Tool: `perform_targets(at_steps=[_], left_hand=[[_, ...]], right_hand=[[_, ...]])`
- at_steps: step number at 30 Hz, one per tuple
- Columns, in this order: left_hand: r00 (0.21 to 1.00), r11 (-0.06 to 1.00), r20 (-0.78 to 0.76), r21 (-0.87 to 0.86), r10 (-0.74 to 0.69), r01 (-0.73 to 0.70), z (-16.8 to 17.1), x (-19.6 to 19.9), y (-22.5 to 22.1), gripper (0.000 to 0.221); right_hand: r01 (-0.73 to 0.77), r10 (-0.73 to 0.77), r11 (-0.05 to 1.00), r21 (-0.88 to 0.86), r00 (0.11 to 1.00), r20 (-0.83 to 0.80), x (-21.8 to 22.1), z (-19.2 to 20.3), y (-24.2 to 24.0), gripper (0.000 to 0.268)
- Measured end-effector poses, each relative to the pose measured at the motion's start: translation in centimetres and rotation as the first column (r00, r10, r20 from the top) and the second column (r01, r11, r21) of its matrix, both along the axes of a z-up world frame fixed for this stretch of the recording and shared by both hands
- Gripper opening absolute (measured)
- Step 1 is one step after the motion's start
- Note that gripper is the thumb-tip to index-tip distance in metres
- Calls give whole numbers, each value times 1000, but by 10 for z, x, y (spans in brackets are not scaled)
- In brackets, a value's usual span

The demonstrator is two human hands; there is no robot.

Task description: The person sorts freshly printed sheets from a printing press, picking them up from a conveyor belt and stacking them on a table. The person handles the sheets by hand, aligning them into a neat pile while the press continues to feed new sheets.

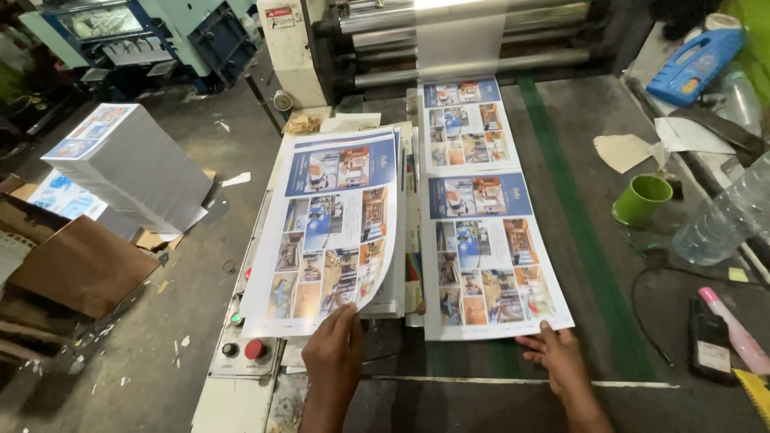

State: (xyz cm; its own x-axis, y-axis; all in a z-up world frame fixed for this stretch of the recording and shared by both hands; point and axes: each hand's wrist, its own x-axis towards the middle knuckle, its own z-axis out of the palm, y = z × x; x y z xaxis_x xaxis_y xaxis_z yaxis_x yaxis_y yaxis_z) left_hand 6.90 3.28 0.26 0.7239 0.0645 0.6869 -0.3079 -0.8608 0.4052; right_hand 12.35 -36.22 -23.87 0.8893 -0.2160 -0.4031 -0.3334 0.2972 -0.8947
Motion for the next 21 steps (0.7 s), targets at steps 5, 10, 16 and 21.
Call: perform_targets(at_steps=[5,10,16,21], left_hand=[[969,999,243,-19,-45,51,-25,15,-3,19],[911,952,279,85,-305,293,-87,37,-52,21],[835,798,65,343,-547,496,-142,64,-98,22],[801,736,-23,380,-598,560,-90,75,-53,25]], right_hand=[[-59,72,997,57,966,-250,26,-100,-29,48],[-310,305,948,67,950,72,21,-123,44,42],[-271,227,913,304,959,171,51,-98,80,46],[-42,-20,898,439,990,137,63,-90,37,55]])
